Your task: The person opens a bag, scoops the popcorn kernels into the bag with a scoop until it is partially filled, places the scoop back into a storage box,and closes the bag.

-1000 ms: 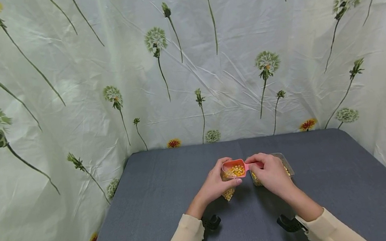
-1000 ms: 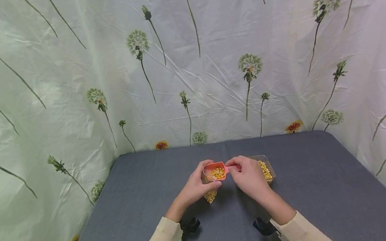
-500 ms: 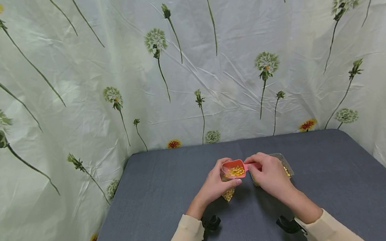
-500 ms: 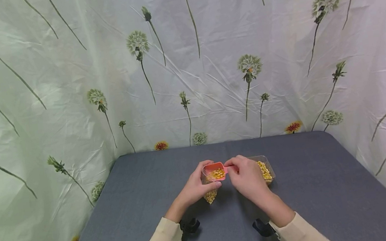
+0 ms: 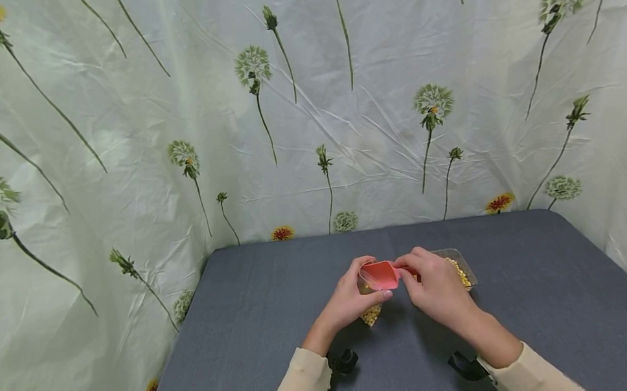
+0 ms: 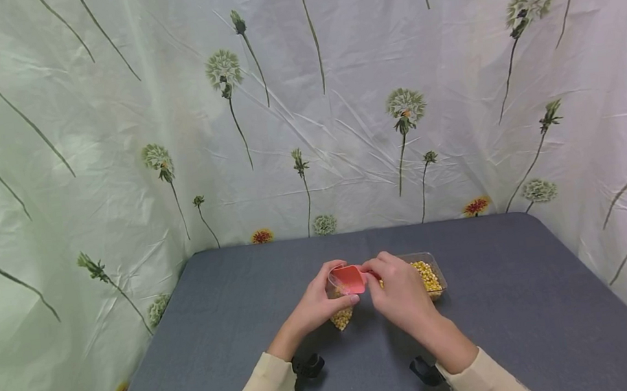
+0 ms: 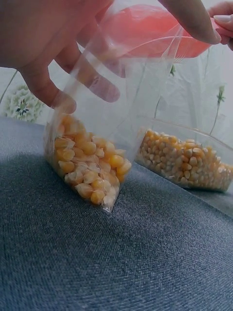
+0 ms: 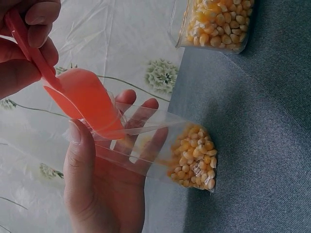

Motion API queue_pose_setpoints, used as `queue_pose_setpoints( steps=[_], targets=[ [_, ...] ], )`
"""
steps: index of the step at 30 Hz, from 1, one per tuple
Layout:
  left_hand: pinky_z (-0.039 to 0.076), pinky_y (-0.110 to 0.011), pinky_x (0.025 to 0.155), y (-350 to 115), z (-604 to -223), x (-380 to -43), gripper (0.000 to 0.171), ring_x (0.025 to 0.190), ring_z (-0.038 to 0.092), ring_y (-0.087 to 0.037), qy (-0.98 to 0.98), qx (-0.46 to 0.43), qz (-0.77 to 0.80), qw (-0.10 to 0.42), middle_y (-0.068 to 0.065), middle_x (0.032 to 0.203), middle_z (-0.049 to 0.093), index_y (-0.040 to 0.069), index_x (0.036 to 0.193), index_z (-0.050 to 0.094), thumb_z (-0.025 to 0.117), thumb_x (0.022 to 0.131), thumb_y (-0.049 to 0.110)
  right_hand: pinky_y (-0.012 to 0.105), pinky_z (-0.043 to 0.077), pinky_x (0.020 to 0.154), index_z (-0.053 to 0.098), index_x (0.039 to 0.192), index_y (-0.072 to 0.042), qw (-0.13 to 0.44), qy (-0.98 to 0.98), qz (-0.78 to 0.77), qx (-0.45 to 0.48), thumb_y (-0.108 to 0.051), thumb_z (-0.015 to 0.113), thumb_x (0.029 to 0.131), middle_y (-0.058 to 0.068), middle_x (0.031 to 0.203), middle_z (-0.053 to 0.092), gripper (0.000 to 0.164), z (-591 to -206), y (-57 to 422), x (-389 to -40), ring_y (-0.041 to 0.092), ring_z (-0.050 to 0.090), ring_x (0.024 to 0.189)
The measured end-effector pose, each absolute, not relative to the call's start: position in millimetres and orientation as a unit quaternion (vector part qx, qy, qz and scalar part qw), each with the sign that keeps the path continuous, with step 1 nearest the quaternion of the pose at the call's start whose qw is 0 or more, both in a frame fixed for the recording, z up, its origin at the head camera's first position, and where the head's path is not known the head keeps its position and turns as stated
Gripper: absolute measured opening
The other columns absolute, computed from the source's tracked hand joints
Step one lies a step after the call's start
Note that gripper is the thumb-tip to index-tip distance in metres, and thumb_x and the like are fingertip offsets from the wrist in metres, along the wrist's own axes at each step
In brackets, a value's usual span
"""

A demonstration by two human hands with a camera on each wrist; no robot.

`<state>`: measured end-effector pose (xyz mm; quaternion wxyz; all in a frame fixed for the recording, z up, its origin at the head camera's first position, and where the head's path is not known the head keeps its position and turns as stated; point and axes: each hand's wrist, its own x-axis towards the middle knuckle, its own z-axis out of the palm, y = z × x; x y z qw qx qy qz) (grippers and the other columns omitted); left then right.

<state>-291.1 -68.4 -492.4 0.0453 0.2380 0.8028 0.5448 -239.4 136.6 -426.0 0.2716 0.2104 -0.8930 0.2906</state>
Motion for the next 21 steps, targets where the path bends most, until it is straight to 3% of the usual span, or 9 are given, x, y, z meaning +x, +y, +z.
queue_pose_setpoints(
  steps=[7,21],
  targets=[
    [0.055,-0.031,0.081,-69.1,-493.1,-291.6,0.080,0.107,0.060,-0.019,0.799,0.241,0.549,0.049,0.011,0.128,0.056,0.017,0.148,0.041,0.081,0.085,0.044,0.027,0.046,0.055,0.077,0.096,-0.010,0.275,-0.893,0.289,0.209,-0.008,0.078,0.086,-0.005,0.080,0.058,0.010,-427.0,135.7,-239.4,0.010,0.048,0.064],
    [0.054,-0.032,0.082,-71.1,-493.4,-293.1,0.076,0.105,0.061,-0.014,0.797,0.240,0.552,0.051,0.011,0.127,0.057,0.018,0.147,0.042,0.079,0.087,0.044,0.028,0.047,0.056,0.077,0.097,-0.012,0.263,-0.887,0.331,0.186,-0.007,0.076,0.088,-0.005,0.081,0.060,0.010,-429.8,141.7,-239.9,0.010,0.050,0.064]
  ],
)
